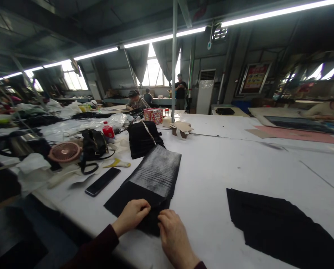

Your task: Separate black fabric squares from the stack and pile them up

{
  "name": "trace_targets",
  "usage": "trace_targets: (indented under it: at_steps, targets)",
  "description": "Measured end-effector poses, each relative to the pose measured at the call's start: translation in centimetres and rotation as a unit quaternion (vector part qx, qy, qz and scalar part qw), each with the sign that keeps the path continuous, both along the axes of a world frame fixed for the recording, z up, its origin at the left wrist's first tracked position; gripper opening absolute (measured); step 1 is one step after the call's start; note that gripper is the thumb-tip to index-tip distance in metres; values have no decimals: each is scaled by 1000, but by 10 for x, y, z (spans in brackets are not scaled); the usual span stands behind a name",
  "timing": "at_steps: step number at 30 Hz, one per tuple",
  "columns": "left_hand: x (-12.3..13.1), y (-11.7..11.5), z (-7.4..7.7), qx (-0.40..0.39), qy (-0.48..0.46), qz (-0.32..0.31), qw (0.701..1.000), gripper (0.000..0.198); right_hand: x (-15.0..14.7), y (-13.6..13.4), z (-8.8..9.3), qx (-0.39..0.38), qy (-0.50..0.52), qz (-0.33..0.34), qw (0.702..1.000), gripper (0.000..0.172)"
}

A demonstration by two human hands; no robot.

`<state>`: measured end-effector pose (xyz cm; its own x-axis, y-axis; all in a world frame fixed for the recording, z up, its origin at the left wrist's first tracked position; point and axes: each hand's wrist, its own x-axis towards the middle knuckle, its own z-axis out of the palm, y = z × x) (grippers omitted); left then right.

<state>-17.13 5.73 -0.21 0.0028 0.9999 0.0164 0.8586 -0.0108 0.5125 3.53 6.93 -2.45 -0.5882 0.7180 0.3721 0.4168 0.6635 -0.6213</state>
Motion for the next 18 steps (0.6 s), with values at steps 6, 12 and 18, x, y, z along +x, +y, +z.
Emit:
trace_targets:
  at_steps: [6,12,18]
  targets:
    - [-18,10,-8,-18,-110,-3,994,25,-23,6,4,74,2,-53,996,24]
    - [-26,17,-13,-48,-211,-11,976,22,-30,2,12,126,-57,-3,990,22]
    - [-37,22,-19,-77,-336,27,938,20,-31,3,-10,123,-110,-27,986,18]
